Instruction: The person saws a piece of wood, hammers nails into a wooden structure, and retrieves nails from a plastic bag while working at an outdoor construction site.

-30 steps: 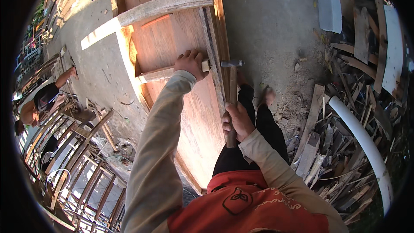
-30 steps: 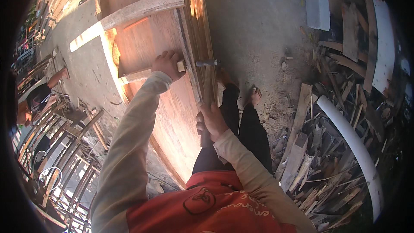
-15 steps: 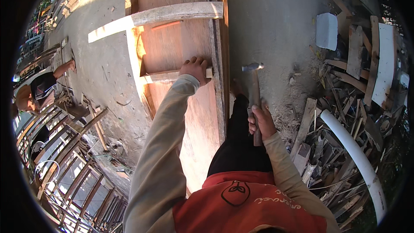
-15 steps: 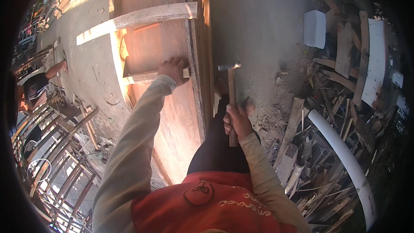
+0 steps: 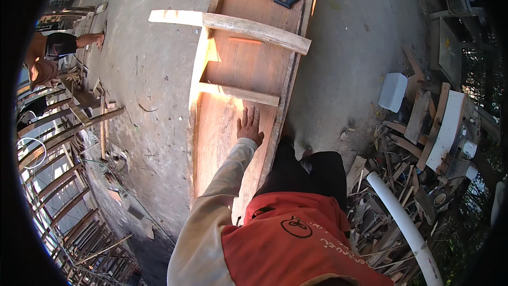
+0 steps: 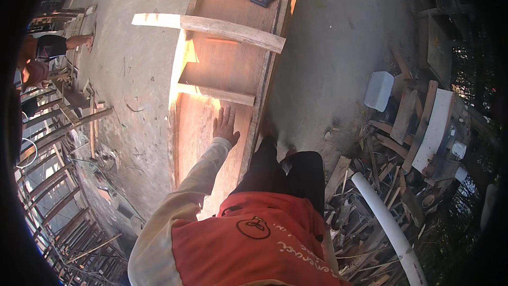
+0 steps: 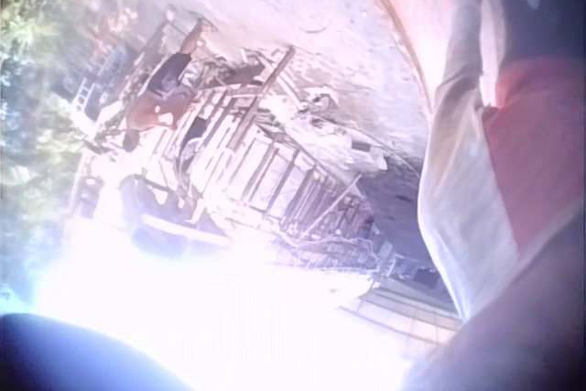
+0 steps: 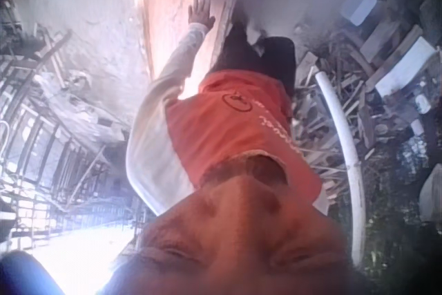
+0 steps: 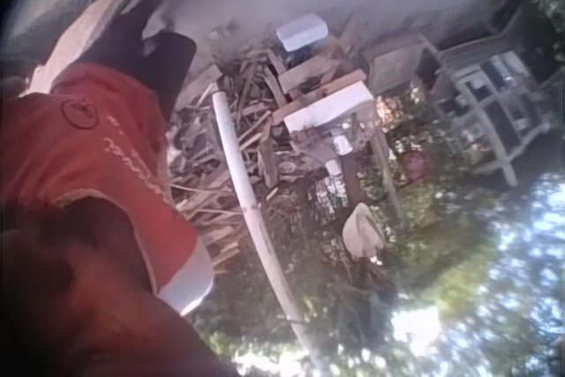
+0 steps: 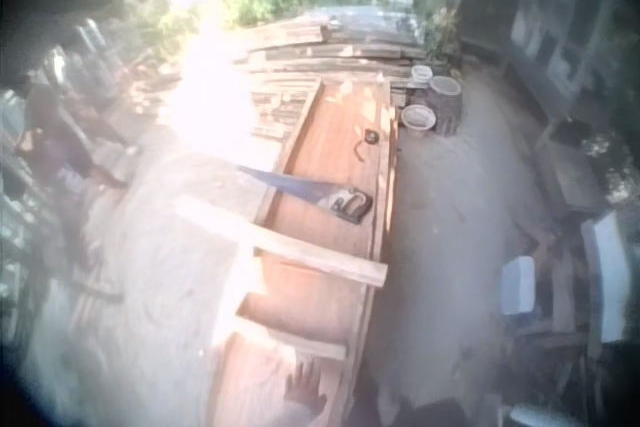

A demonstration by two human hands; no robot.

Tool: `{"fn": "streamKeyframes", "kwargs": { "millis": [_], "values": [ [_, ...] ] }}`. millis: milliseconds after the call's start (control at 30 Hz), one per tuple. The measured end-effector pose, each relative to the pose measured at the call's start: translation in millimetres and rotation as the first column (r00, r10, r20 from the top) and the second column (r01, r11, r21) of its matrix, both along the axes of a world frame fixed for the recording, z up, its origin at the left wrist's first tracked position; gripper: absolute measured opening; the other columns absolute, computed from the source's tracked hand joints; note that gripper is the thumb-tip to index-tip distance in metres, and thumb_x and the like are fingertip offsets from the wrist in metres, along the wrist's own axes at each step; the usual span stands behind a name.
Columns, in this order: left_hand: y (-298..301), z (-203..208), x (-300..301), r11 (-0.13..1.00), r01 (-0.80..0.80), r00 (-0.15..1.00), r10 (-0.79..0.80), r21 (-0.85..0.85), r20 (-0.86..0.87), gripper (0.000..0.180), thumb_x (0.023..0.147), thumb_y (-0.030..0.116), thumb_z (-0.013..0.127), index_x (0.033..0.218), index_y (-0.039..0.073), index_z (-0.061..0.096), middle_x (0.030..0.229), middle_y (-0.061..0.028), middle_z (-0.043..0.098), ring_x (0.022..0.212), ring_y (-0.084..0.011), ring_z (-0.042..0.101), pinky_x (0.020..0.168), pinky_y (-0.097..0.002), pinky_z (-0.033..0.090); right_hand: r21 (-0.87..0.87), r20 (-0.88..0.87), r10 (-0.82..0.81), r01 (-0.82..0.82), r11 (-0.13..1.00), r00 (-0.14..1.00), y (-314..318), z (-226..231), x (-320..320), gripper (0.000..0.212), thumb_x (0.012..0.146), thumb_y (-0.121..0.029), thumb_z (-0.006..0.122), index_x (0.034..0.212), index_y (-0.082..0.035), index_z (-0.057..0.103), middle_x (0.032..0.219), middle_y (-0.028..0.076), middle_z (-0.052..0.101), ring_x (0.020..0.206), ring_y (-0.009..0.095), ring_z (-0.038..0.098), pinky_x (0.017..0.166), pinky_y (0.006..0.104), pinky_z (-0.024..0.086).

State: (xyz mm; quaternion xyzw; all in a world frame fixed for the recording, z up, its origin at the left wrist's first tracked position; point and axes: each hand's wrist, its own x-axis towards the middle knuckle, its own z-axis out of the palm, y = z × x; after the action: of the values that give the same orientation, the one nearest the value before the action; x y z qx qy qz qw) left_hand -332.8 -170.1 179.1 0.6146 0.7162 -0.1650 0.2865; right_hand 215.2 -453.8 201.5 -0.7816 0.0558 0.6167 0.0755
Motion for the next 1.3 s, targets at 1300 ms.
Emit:
{"fn": "streamKeyframes", "kwargs": {
  "millis": [1300],
  "values": [
    [234.8, 133.3, 160.7, 0.651, -0.723, 0.678, 0.733, -0.232, -0.055, 0.072, 0.087, 0.059, 0.060, 0.138, 0.008, 0.057, 0.156, -0.0194, 0.037, 0.147, -0.0337, 0.031, 0.117, -0.0420, 0.035, 0.572, 0.701, 0.682, -0.734, -0.366, 0.206, 900.6, 138.0, -229.9, 0.044, 0.086, -0.020, 0.067, 0.124, 0.001, 0.058, 0.103, 0.028, 0.069, 0.100, 0.045, 0.066, 0.087, 0.0481, 0.052]
  ]
}}
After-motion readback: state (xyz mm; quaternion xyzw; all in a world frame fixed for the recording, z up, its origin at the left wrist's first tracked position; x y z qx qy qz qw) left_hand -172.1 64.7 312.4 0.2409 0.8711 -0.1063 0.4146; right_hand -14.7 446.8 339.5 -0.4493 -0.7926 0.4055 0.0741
